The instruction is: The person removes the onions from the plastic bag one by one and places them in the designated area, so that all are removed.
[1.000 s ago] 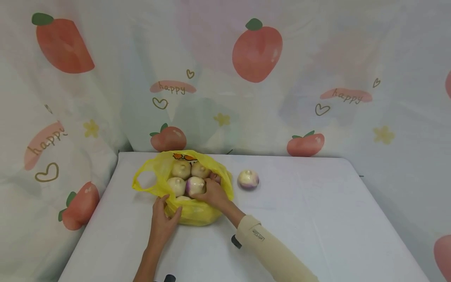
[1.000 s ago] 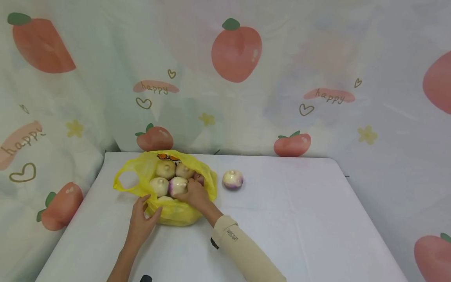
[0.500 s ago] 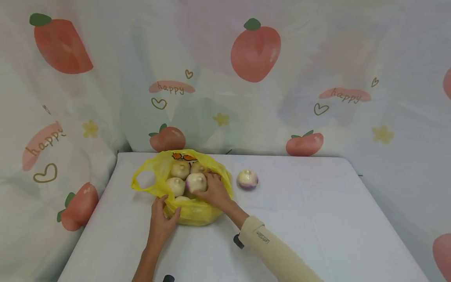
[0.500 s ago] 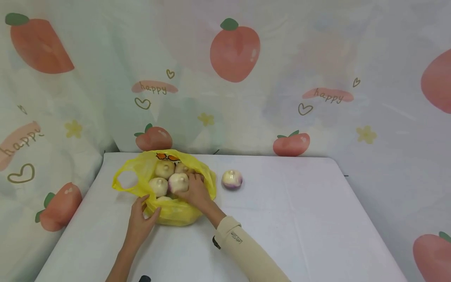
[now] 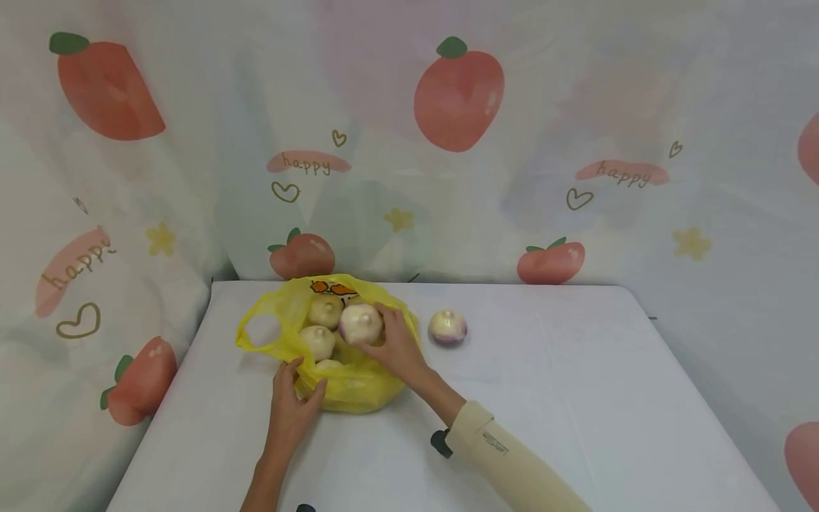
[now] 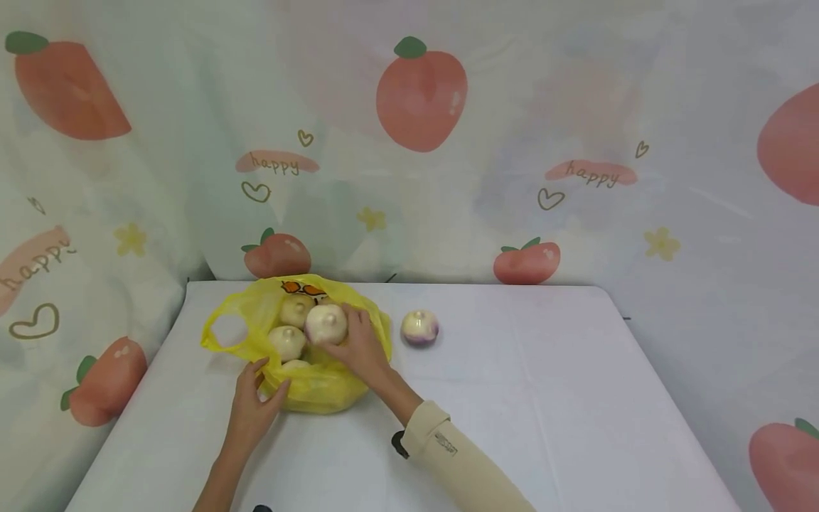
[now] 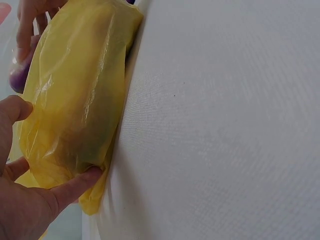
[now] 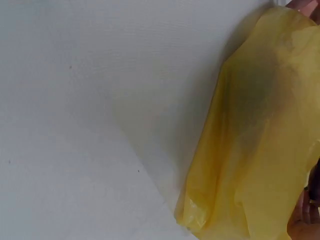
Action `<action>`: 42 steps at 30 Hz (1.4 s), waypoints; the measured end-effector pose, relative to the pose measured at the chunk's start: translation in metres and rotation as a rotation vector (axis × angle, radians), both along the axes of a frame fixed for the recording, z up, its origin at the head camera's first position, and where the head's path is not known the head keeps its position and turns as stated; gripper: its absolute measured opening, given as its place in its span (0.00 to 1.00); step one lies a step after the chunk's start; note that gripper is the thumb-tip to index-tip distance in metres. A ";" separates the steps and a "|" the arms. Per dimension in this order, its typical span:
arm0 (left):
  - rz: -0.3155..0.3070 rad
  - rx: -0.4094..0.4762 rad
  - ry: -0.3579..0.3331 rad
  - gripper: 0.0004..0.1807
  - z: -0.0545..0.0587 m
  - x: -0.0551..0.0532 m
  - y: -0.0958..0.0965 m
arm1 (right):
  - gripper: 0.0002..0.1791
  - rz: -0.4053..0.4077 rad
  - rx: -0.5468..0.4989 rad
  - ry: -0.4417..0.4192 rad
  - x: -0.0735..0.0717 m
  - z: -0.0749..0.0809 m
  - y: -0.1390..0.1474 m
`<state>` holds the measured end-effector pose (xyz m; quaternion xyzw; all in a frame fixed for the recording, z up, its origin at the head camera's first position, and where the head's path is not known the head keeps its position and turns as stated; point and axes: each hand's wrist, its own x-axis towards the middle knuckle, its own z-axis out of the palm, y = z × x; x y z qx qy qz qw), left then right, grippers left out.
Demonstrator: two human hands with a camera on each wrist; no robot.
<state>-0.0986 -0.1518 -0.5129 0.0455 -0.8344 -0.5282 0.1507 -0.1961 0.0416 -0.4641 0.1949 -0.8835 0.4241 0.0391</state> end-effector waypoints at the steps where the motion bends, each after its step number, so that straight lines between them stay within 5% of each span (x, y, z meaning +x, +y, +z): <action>1: -0.002 0.009 -0.013 0.31 0.000 0.001 0.000 | 0.44 -0.003 -0.017 0.002 0.001 0.002 0.001; 7: -0.010 0.032 -0.063 0.31 -0.002 0.002 -0.002 | 0.43 -0.022 -0.133 0.003 0.000 0.016 0.013; 16: -0.012 0.033 -0.032 0.31 0.001 0.000 -0.001 | 0.42 -0.088 -0.209 0.003 -0.007 0.037 0.036; 22: -0.011 0.041 -0.009 0.30 0.002 0.001 -0.001 | 0.41 -0.142 -0.171 0.049 -0.012 0.035 0.057; 31: -0.020 0.037 0.017 0.29 0.000 0.001 -0.001 | 0.43 -0.221 -0.187 -0.043 -0.018 0.029 0.093; 42: -0.020 0.055 -0.031 0.30 -0.001 0.000 -0.003 | 0.41 -0.320 -0.142 0.002 -0.029 0.016 0.140</action>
